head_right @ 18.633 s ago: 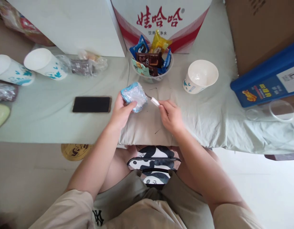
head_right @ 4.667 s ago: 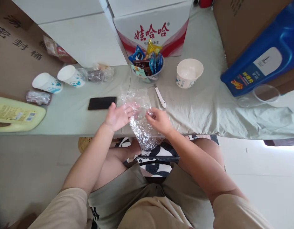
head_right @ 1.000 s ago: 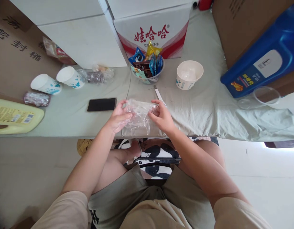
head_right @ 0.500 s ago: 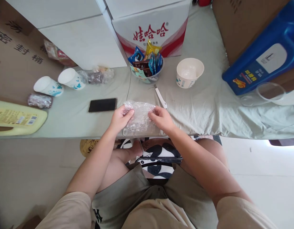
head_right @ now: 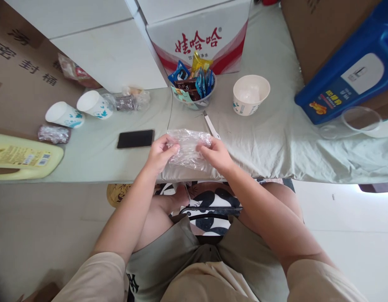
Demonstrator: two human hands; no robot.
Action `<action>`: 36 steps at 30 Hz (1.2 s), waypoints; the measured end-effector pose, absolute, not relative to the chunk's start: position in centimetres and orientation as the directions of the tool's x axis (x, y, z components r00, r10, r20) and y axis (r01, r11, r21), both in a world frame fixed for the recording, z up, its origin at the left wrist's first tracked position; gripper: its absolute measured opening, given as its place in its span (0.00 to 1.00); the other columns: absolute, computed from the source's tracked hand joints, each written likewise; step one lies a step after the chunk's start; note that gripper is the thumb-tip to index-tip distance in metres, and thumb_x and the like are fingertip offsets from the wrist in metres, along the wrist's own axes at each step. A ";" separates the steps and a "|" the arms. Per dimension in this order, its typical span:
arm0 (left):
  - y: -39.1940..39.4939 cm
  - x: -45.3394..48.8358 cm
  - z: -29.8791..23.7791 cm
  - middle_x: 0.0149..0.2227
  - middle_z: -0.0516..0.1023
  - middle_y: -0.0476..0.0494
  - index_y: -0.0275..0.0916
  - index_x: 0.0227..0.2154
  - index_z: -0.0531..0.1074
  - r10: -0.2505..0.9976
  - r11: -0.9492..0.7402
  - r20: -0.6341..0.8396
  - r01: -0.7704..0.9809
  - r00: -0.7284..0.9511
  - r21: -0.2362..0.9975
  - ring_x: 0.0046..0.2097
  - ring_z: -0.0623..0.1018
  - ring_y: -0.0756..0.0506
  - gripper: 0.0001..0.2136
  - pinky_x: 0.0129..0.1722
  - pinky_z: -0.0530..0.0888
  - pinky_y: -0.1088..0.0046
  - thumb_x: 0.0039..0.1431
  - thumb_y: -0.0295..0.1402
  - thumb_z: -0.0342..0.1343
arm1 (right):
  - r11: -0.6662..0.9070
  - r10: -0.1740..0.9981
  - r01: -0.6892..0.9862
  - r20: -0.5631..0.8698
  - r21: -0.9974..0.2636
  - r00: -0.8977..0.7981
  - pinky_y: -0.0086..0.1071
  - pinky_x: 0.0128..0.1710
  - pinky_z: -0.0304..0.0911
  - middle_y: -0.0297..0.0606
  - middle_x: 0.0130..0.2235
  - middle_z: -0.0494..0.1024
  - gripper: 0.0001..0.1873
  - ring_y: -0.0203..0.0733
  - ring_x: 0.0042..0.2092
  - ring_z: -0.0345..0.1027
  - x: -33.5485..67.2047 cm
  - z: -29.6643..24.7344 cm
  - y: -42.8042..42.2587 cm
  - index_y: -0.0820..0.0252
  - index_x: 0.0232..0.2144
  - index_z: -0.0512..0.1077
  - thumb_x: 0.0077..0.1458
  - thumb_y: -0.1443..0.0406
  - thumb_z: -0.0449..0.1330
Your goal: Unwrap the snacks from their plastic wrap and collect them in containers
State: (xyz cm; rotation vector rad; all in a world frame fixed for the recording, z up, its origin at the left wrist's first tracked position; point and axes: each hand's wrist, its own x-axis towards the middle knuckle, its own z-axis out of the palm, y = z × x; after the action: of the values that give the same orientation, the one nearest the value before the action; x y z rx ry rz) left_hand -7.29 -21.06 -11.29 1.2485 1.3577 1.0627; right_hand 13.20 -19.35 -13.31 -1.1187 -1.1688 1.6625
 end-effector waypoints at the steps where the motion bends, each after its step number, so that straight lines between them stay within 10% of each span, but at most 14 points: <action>1: -21.1 -7.2 -11.2 0.28 0.75 0.51 0.42 0.34 0.73 0.985 0.163 -0.168 0.112 0.040 0.980 0.22 0.70 0.53 0.14 0.19 0.59 0.77 0.50 0.42 0.68 | -0.263 0.937 -0.142 -0.217 -0.954 -0.275 0.33 0.29 0.66 0.34 0.26 0.73 0.07 0.36 0.28 0.66 13.3 -13.3 -19.2 0.57 0.26 0.71 0.48 0.62 0.65; 10: -20.8 -6.2 -9.7 0.19 0.71 0.58 0.41 0.39 0.71 0.896 0.445 -0.436 -0.184 0.089 0.877 0.17 0.73 0.52 0.15 0.13 0.61 0.82 0.48 0.33 0.65 | -0.310 0.917 -0.234 -0.225 -0.922 -0.328 0.27 0.15 0.51 0.24 0.17 0.68 0.15 0.31 0.16 0.55 14.0 -12.4 -19.3 0.55 0.35 0.71 0.47 0.57 0.67; 19: -19.0 -4.4 -10.6 0.21 0.77 0.48 0.38 0.27 0.69 0.889 0.459 -0.425 -0.351 0.173 0.817 0.21 0.79 0.47 0.08 0.21 0.74 0.76 0.47 0.34 0.62 | -0.290 0.942 -0.475 -0.161 -0.831 -0.295 0.32 0.26 0.66 0.33 0.24 0.75 0.13 0.38 0.26 0.69 16.4 -11.4 -17.9 0.56 0.30 0.73 0.43 0.55 0.64; 24: -18.3 -2.7 -11.2 0.22 0.74 0.52 0.38 0.24 0.68 0.937 0.350 -0.339 -0.176 0.089 0.920 0.22 0.74 0.52 0.14 0.22 0.72 0.78 0.44 0.39 0.67 | -0.301 0.933 -0.264 -0.224 -0.916 -0.283 0.34 0.26 0.63 0.36 0.22 0.72 0.24 0.38 0.25 0.67 18.3 -11.5 -17.6 0.57 0.21 0.68 0.50 0.43 0.57; 30: -17.3 -1.6 -11.7 0.31 0.76 0.50 0.39 0.28 0.69 0.989 0.052 -0.033 0.135 -0.143 0.989 0.32 0.76 0.53 0.12 0.33 0.73 0.79 0.40 0.27 0.65 | -0.092 0.973 0.223 -0.136 -0.971 -0.189 0.33 0.30 0.57 0.27 0.24 0.70 0.15 0.36 0.25 0.60 20.5 -11.5 -17.0 0.56 0.39 0.71 0.46 0.61 0.63; 36: -17.5 -0.6 -11.7 0.34 0.78 0.47 0.41 0.35 0.72 0.957 -0.124 0.217 0.402 -0.194 0.907 0.38 0.80 0.48 0.12 0.41 0.77 0.72 0.51 0.37 0.67 | 0.111 0.993 0.221 0.100 -0.969 -0.062 0.36 0.41 0.60 0.36 0.32 0.75 0.04 0.42 0.37 0.67 21.0 -11.5 -16.2 0.56 0.30 0.68 0.48 0.64 0.58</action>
State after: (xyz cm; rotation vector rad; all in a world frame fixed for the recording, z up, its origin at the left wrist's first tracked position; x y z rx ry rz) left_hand -0.63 -17.53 -11.74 1.5207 1.6010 1.3089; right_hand 20.97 -16.20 -11.54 -1.2666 -1.4600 1.0510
